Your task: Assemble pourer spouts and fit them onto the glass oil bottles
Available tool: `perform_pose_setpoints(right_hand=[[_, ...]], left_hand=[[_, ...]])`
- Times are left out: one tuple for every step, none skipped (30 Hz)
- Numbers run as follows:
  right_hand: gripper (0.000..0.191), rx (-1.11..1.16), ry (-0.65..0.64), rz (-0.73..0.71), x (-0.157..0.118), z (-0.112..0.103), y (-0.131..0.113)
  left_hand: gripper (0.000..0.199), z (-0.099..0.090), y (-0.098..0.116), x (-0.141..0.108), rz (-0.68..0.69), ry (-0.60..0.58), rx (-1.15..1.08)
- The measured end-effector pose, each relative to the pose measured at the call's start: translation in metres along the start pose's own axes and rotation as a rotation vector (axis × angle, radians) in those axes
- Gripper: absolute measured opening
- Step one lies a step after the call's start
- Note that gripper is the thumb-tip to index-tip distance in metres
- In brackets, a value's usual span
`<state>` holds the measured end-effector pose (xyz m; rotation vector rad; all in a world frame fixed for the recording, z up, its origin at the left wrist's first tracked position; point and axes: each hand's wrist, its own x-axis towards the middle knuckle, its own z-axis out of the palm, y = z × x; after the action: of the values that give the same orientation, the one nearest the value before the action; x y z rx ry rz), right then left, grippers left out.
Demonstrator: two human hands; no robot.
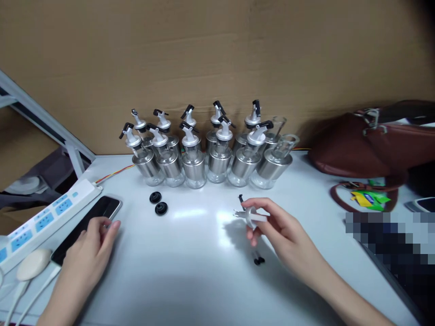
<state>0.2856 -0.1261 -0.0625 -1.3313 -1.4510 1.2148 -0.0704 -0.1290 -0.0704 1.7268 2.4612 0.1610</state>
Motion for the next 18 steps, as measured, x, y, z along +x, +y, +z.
perform_pose_setpoints(right_hand=[[0.021, 0.022, 0.012, 0.002, 0.001, -0.001, 0.000], [0.019, 0.039, 0.023, 0.003, 0.002, -0.002, 0.000], [0.019, 0.051, 0.031, 0.001, 0.003, -0.003, -0.001], [0.019, 0.057, 0.042, -0.003, 0.004, -0.004, -0.001], [0.019, 0.056, 0.053, -0.008, 0.004, -0.004, -0.001], [0.019, 0.051, 0.063, -0.016, 0.004, -0.004, -0.001], [0.019, 0.043, 0.072, -0.025, 0.004, -0.004, -0.001], [0.019, 0.030, 0.081, -0.035, 0.004, -0.004, -0.001], [0.019, 0.016, 0.088, -0.044, 0.003, -0.003, -0.001], [0.018, 0.001, 0.094, -0.051, 0.003, -0.003, 0.000], [0.018, -0.013, 0.096, -0.060, 0.003, -0.003, 0.000], [0.016, -0.024, 0.097, -0.075, 0.003, -0.003, 0.001], [0.015, -0.030, 0.100, -0.098, 0.002, -0.003, 0.002], [0.015, -0.037, 0.103, -0.125, 0.002, -0.003, 0.003], [0.016, -0.050, 0.105, -0.161, 0.001, -0.004, 0.004], [0.018, -0.077, 0.096, -0.205, 0.000, -0.005, 0.004], [0.021, -0.121, 0.074, -0.254, -0.001, -0.006, 0.005], [0.024, -0.177, 0.042, -0.302, -0.003, -0.008, 0.005]], left_hand=[[0.032, 0.000, -0.001, -0.001, 0.002, 0.017, -0.031], [0.031, 0.001, 0.000, -0.002, 0.007, 0.038, -0.074], [0.030, 0.003, 0.002, -0.004, 0.012, 0.065, -0.125], [0.029, 0.005, 0.005, -0.006, 0.025, 0.100, -0.184], [0.027, 0.008, 0.009, -0.009, 0.050, 0.143, -0.244], [0.024, 0.011, 0.015, -0.013, 0.094, 0.195, -0.303], [0.020, 0.014, 0.020, -0.018, 0.161, 0.252, -0.361], [0.017, 0.017, 0.026, -0.022, 0.253, 0.296, -0.418], [0.013, 0.019, 0.030, -0.027, 0.357, 0.327, -0.472], [0.011, 0.021, 0.034, -0.032, 0.442, 0.342, -0.504], [0.009, 0.021, 0.036, -0.036, 0.494, 0.351, -0.513], [0.009, 0.022, 0.036, -0.039, 0.507, 0.353, -0.496], [0.010, 0.022, 0.034, -0.042, 0.486, 0.348, -0.464], [0.012, 0.023, 0.030, -0.044, 0.440, 0.339, -0.425], [0.015, 0.024, 0.024, -0.045, 0.383, 0.325, -0.382], [0.020, 0.027, 0.016, -0.046, 0.330, 0.307, -0.343], [0.024, 0.030, 0.007, -0.046, 0.285, 0.291, -0.308], [0.030, 0.033, -0.002, -0.047, 0.250, 0.275, -0.265]])
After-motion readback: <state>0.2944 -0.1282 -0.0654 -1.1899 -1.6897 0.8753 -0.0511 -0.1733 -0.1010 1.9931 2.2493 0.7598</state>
